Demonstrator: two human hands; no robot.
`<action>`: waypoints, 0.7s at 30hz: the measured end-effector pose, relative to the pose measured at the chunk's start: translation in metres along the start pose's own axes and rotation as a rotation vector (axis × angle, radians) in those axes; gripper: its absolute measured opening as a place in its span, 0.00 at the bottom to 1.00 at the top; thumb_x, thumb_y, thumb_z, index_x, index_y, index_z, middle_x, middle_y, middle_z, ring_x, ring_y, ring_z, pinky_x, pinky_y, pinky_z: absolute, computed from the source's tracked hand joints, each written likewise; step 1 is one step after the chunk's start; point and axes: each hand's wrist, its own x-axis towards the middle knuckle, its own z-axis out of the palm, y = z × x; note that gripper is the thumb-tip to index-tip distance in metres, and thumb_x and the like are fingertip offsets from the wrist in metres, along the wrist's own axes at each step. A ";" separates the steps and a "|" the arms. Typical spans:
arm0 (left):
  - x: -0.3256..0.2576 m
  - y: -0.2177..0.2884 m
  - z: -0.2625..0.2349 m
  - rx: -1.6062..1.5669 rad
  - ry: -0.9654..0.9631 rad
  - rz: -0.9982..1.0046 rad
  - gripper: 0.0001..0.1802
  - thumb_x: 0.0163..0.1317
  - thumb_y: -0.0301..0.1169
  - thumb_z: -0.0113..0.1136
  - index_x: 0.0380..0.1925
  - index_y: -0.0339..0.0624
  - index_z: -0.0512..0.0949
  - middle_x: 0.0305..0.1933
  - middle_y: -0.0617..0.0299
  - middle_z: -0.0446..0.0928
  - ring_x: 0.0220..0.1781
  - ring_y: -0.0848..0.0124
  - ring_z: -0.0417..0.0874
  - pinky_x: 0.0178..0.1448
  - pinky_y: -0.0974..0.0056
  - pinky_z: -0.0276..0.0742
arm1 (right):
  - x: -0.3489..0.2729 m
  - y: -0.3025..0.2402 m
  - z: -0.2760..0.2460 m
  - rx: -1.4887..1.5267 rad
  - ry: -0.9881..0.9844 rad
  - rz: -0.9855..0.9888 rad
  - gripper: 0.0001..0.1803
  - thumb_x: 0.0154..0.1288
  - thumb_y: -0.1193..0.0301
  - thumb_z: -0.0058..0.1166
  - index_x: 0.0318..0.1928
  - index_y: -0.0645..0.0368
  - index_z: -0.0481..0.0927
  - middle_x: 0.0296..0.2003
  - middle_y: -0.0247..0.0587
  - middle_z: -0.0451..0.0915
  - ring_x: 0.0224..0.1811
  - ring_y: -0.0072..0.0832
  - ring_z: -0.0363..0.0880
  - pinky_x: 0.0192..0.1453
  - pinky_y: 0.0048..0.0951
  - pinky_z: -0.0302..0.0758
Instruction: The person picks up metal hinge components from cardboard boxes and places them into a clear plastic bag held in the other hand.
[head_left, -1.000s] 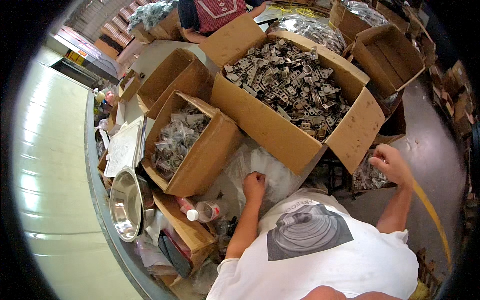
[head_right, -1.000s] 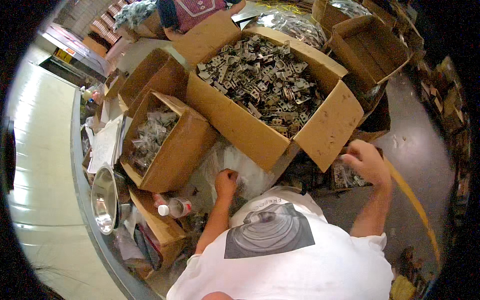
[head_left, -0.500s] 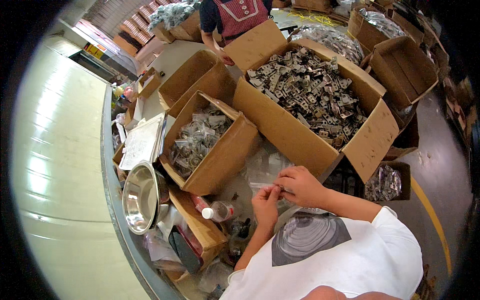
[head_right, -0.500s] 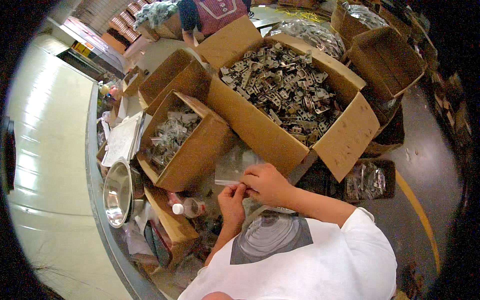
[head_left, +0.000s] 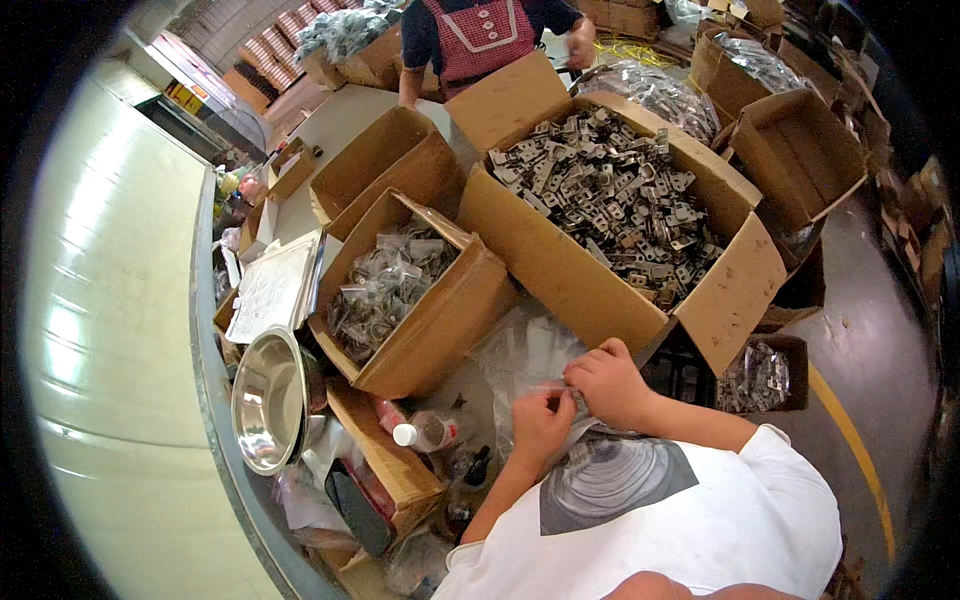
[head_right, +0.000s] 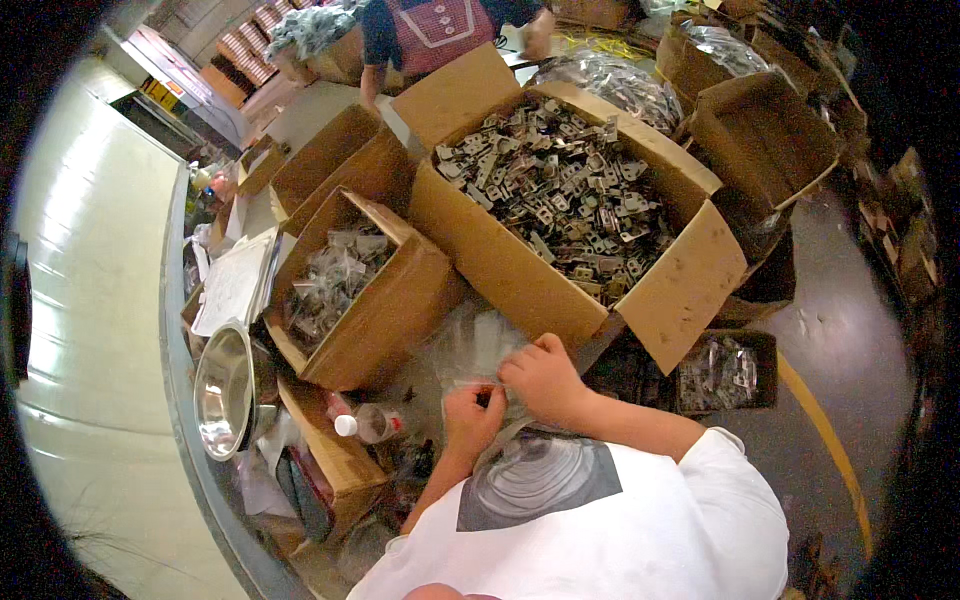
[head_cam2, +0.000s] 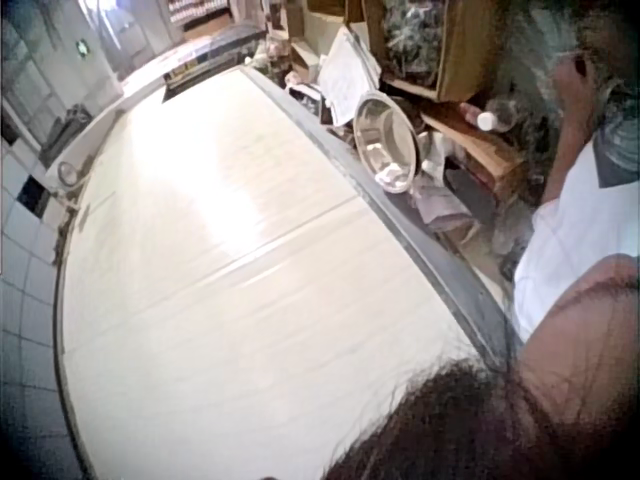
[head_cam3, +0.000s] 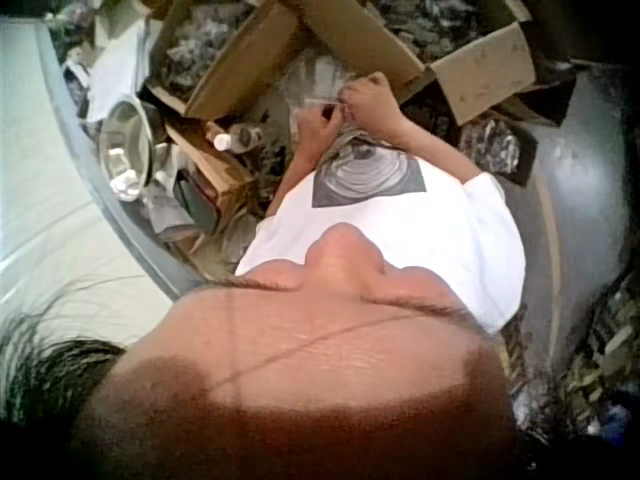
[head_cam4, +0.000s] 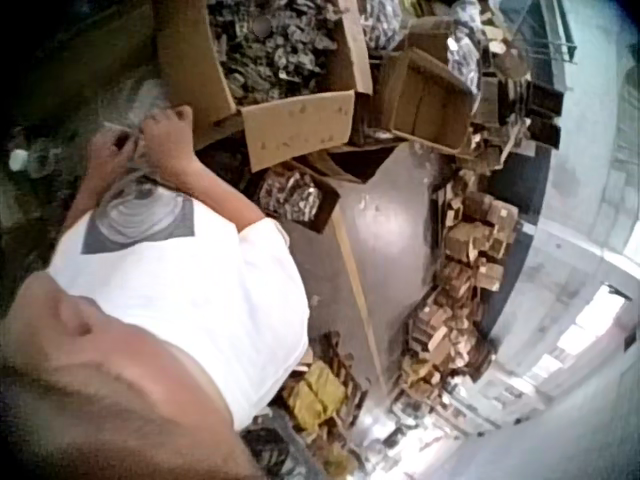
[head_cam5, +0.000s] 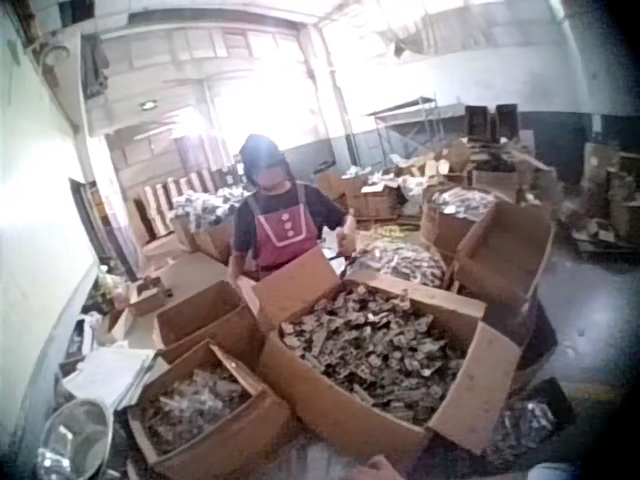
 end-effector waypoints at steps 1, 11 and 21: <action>0.001 0.000 0.000 -0.002 -0.010 -0.036 0.11 0.54 0.32 0.57 0.22 0.34 0.78 0.19 0.48 0.76 0.20 0.58 0.79 0.27 0.59 0.72 | 0.001 -0.004 0.003 0.011 0.042 0.004 0.08 0.53 0.70 0.50 0.35 0.53 0.76 0.37 0.33 0.79 0.41 0.30 0.77 0.52 0.37 0.63; -0.003 0.000 0.003 -0.069 -0.064 -0.114 0.10 0.50 0.29 0.54 0.18 0.33 0.73 0.13 0.51 0.70 0.15 0.66 0.72 0.22 0.58 0.64 | 0.000 -0.013 0.016 0.082 0.130 0.041 0.08 0.52 0.70 0.49 0.34 0.56 0.73 0.34 0.37 0.76 0.38 0.33 0.76 0.48 0.35 0.65; -0.011 -0.034 0.019 -0.701 0.132 -0.315 0.12 0.56 0.24 0.46 0.14 0.35 0.70 0.15 0.68 0.67 0.18 0.78 0.66 0.22 0.65 0.58 | 0.010 -0.013 0.006 0.205 0.214 -0.110 0.10 0.53 0.69 0.51 0.39 0.53 0.74 0.34 0.36 0.78 0.33 0.33 0.77 0.43 0.33 0.68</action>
